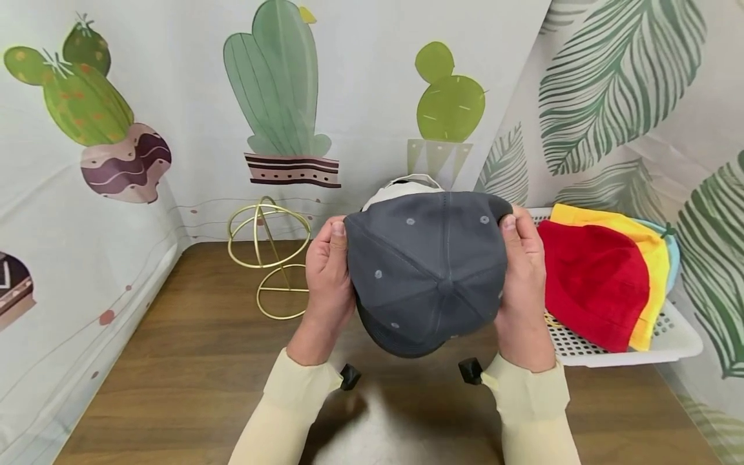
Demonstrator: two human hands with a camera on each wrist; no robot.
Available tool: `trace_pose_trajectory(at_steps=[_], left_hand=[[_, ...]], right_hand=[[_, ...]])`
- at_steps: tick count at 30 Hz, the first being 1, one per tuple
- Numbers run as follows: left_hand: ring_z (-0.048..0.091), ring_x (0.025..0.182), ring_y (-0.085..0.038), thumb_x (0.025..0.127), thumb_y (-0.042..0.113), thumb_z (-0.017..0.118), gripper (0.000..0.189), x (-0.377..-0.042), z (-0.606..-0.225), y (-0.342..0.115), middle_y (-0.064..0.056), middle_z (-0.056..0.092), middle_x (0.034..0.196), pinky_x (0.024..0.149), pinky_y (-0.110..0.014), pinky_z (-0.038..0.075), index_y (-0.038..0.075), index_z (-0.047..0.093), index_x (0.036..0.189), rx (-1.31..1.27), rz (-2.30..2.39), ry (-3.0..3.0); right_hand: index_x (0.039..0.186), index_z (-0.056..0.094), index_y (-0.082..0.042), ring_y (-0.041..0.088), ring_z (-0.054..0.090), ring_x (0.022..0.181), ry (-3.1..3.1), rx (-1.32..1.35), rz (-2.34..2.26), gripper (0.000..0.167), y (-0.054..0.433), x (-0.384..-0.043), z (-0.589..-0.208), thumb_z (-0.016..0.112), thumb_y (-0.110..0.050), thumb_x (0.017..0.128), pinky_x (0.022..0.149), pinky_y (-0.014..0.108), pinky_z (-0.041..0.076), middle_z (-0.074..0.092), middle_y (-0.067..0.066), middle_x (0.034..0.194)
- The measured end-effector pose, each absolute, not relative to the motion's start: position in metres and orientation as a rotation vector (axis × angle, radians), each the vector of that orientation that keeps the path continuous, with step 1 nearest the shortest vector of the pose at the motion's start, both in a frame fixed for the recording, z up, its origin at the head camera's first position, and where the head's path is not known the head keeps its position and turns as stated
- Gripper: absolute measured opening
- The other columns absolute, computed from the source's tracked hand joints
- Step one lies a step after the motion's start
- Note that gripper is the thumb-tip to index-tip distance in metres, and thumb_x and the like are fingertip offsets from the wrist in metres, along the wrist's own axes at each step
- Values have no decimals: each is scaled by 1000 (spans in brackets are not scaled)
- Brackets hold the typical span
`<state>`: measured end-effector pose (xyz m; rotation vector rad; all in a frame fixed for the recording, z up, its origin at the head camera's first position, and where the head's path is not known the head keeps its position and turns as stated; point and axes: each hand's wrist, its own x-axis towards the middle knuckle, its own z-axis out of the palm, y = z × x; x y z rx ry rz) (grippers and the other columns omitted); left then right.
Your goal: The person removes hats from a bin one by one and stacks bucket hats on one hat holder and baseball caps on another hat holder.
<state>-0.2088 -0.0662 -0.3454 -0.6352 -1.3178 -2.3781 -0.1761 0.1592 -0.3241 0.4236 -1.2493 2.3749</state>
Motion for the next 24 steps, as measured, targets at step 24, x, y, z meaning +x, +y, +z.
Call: trace_pose_trajectory(at_steps=[24], left_hand=[[62,71,-9,113,21,51,24,-249,-366,-59,2,64,79,64,-22,52,11,68,100,-381,-2371,-1288]], right_hand=[[149,58,-7,17,67,100,-1147,516,2539,40,158,-207,-342,46,-2,111,80,26,62,65,9,132]])
